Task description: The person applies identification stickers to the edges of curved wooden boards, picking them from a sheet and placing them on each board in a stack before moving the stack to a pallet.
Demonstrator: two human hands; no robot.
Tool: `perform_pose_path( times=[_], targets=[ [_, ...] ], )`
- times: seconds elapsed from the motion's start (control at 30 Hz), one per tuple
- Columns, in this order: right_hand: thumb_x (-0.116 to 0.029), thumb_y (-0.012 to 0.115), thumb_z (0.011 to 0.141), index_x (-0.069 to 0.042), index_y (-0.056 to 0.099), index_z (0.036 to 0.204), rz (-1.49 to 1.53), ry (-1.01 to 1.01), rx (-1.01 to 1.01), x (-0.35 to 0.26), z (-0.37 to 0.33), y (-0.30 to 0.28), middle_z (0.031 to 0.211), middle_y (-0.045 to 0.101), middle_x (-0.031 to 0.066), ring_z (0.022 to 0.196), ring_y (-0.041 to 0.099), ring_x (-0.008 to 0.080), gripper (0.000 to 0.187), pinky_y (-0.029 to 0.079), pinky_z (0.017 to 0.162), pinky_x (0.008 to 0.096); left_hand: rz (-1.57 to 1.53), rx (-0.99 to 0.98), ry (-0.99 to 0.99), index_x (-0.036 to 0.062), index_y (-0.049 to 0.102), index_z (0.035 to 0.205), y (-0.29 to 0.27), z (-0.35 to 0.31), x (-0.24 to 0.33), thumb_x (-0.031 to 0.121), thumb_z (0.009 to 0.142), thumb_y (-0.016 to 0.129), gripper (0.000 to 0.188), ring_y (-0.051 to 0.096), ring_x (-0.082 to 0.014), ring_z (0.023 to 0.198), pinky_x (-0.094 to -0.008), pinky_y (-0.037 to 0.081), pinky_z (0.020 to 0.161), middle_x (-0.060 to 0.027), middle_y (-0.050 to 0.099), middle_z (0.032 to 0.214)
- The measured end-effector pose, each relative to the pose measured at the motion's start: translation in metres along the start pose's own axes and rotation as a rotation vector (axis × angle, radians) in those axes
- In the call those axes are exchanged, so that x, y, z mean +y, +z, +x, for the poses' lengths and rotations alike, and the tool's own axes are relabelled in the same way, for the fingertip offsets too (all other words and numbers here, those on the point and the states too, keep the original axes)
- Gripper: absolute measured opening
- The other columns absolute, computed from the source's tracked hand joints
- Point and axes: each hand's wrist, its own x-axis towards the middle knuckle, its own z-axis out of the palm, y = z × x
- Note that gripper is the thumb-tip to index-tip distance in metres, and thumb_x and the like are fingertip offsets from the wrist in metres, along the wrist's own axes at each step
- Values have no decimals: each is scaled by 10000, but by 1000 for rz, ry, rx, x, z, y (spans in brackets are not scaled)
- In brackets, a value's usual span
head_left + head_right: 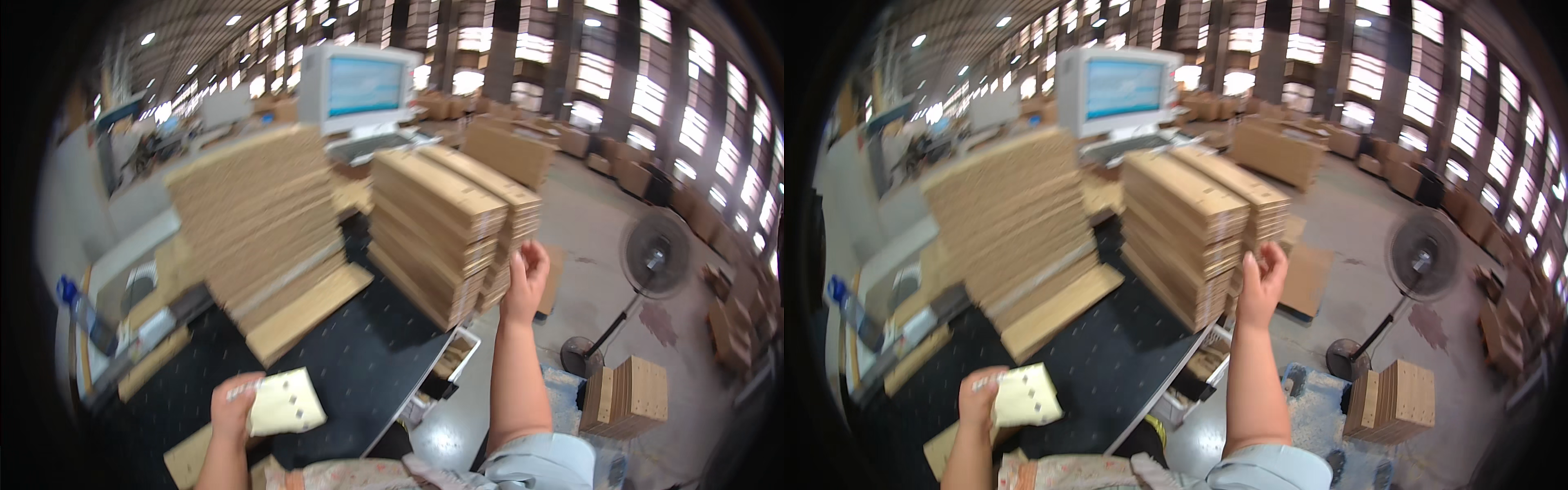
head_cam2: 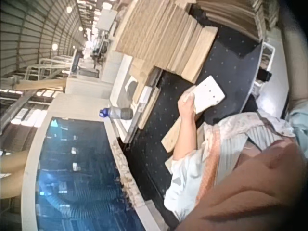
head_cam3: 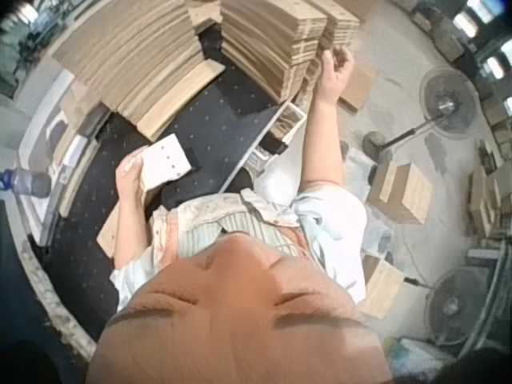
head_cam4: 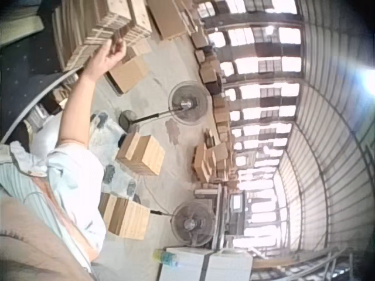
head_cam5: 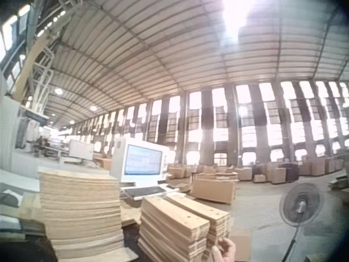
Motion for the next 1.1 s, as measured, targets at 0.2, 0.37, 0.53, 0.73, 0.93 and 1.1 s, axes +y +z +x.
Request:
perform_pose_path(
  times=[0.2,0.37,0.53,0.73,0.93,1.1],
  targets=[
    [-73,565,860,-27,508,1120,125,644,-728,-45,-206,33,964,582,37,880,521,84,270,423,770,218,-103,-74,-78,-55,624,917,17,-5,1,72,838,584,155,608,-169,829,-291,481,762,-129,648,910],
    [-126,559,884,-9,504,1109,350,945,-997,-68,-260,83,918,590,35,858,534,94,259,430,781,233,-38,-41,72,-23,626,843,-24,-32,4,43,844,573,84,574,-159,896,-288,446,808,-118,636,965],
    [-110,569,872,0,570,983,401,988,-1091,-84,-280,127,857,553,21,775,492,98,156,398,721,239,37,-121,139,-20,634,846,-51,-49,13,41,833,577,85,570,-165,923,-289,437,821,-112,627,996],
    [-88,646,817,-18,633,750,195,650,-1196,-99,-296,169,845,526,27,873,464,120,98,381,745,249,480,-57,196,30,576,1077,-99,-63,24,51,766,640,318,488,-232,1118,-322,383,935,-130,496,1226],
    [-62,637,819,-17,648,818,303,741,-1120,-93,-316,188,1077,513,62,1000,464,139,46,371,855,275,170,153,-39,5,493,1175,-145,-65,-2,77,786,652,426,453,-168,1131,-297,372,956,-112,456,1235],
    [-63,650,807,-22,665,853,315,728,-1182,-71,-325,184,1157,483,84,1060,450,157,63,357,904,294,6,144,-94,-4,556,1033,-145,-54,-7,63,830,610,221,542,-114,931,-262,430,839,-45,576,1024]
  ],
)
